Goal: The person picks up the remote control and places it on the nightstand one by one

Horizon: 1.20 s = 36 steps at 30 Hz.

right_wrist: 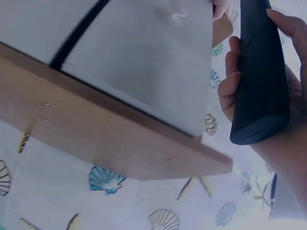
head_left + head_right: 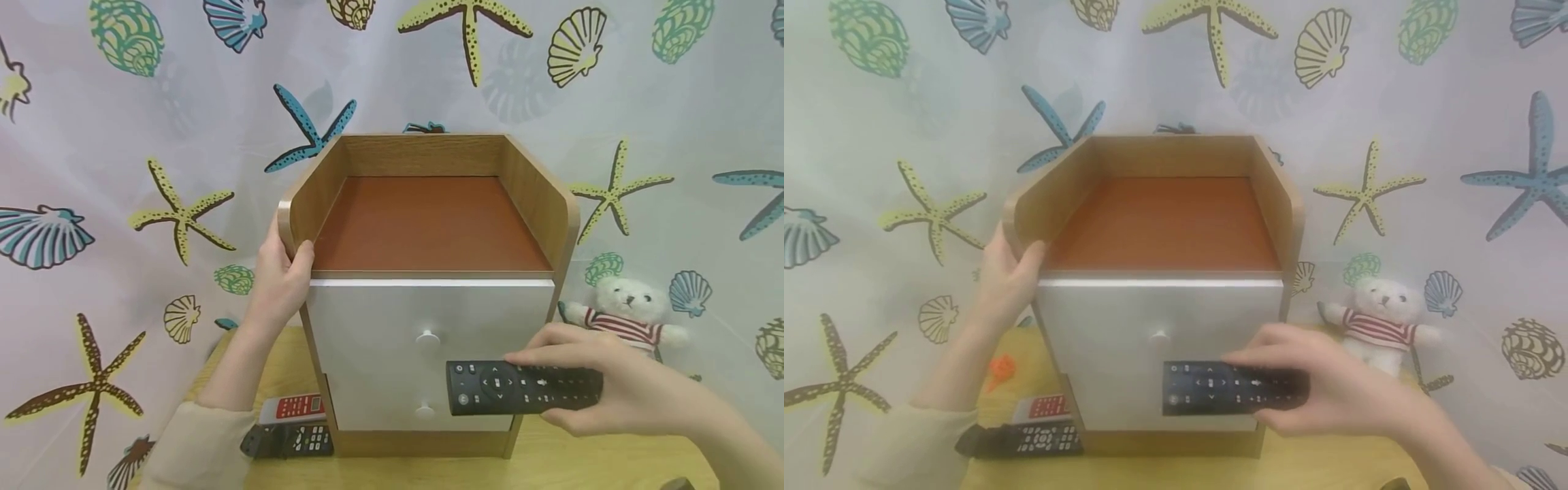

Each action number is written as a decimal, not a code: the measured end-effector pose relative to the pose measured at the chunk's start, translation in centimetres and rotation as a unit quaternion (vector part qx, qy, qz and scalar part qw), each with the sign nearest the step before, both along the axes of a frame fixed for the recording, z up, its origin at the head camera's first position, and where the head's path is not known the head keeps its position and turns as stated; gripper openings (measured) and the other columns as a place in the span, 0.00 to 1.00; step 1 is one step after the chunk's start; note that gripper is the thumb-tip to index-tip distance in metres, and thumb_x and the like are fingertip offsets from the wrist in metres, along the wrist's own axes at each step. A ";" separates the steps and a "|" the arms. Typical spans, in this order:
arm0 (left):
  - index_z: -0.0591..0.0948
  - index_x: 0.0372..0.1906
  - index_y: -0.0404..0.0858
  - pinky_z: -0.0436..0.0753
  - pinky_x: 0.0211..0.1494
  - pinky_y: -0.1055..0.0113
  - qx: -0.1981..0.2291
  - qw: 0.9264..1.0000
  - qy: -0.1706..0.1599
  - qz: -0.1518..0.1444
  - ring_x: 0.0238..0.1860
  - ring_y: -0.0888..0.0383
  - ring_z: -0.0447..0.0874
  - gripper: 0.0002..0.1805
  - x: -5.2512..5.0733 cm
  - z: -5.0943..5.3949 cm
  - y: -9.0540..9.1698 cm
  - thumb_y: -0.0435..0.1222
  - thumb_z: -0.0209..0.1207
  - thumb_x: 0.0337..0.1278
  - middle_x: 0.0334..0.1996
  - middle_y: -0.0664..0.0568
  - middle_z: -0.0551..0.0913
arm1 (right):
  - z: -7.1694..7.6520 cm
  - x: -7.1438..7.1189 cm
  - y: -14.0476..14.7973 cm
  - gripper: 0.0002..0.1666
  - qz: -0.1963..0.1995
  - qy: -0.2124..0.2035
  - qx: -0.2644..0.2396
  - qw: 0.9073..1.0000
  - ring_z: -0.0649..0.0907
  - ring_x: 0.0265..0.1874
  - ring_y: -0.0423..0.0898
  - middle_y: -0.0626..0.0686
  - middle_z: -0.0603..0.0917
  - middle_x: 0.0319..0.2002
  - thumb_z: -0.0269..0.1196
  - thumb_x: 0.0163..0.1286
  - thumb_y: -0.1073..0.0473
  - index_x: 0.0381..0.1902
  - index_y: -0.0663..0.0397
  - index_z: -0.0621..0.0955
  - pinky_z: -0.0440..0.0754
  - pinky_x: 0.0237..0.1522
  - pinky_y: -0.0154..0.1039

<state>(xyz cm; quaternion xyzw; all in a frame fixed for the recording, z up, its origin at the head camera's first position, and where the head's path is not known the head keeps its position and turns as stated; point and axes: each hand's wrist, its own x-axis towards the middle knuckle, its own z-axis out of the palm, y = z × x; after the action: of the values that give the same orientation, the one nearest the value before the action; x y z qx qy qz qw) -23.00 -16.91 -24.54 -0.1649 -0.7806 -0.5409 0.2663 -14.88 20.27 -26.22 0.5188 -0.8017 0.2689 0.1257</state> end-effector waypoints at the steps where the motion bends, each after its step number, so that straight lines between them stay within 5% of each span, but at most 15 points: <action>1: 0.56 0.70 0.40 0.65 0.68 0.46 0.000 1.000 0.001 0.000 0.67 0.49 0.64 0.29 0.0 0.0 0.0 0.28 0.43 0.64 0.66 0.45 0.66 | 0.6 0.0 -0.4 0.36 -0.003 -0.006 0.008 1.000 0.76 0.39 0.34 0.42 0.78 0.45 0.73 0.47 0.63 0.57 0.45 0.78 0.77 0.37 0.27; 9: 0.58 0.69 0.39 0.65 0.68 0.46 -0.001 1.000 0.011 -0.005 0.66 0.48 0.65 0.28 -0.1 0.0 0.0 0.27 0.43 0.63 0.66 0.44 0.67 | 4.6 -1.5 -3.0 0.34 0.000 -0.012 0.021 1.000 0.78 0.35 0.35 0.44 0.78 0.43 0.71 0.48 0.65 0.56 0.47 0.78 0.81 0.34 0.30; 20: 0.57 0.69 0.36 0.66 0.67 0.44 0.000 1.000 0.013 -0.002 0.66 0.47 0.65 0.28 -0.2 0.0 0.0 0.27 0.43 0.64 0.65 0.43 0.67 | 10.4 -4.5 -6.1 0.28 -0.066 -0.019 0.104 0.992 0.75 0.38 0.39 0.43 0.80 0.41 0.68 0.55 0.59 0.56 0.44 0.79 0.76 0.39 0.36; 27: 0.57 0.69 0.37 0.66 0.67 0.44 0.000 1.000 0.010 -0.005 0.66 0.47 0.65 0.28 -0.1 0.0 0.0 0.28 0.43 0.64 0.65 0.43 0.67 | 12.0 -6.8 -8.1 0.27 -0.106 -0.013 0.139 0.985 0.76 0.42 0.43 0.46 0.81 0.42 0.67 0.55 0.57 0.55 0.46 0.80 0.74 0.45 0.42; 36: 0.57 0.69 0.38 0.65 0.67 0.44 0.000 1.000 0.002 0.000 0.66 0.47 0.65 0.28 0.1 0.0 0.1 0.28 0.43 0.64 0.65 0.43 0.66 | 13.6 -8.8 -10.5 0.25 -0.131 -0.055 0.165 0.976 0.78 0.42 0.47 0.51 0.84 0.44 0.66 0.54 0.60 0.53 0.51 0.81 0.75 0.44 0.40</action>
<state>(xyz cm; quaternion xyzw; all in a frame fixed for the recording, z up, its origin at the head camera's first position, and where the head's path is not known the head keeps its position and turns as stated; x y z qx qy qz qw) -22.93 -16.84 -24.53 -0.1663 -0.7800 -0.5406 0.2678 -23.68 9.77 -12.58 0.4070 -0.9018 0.1424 0.0286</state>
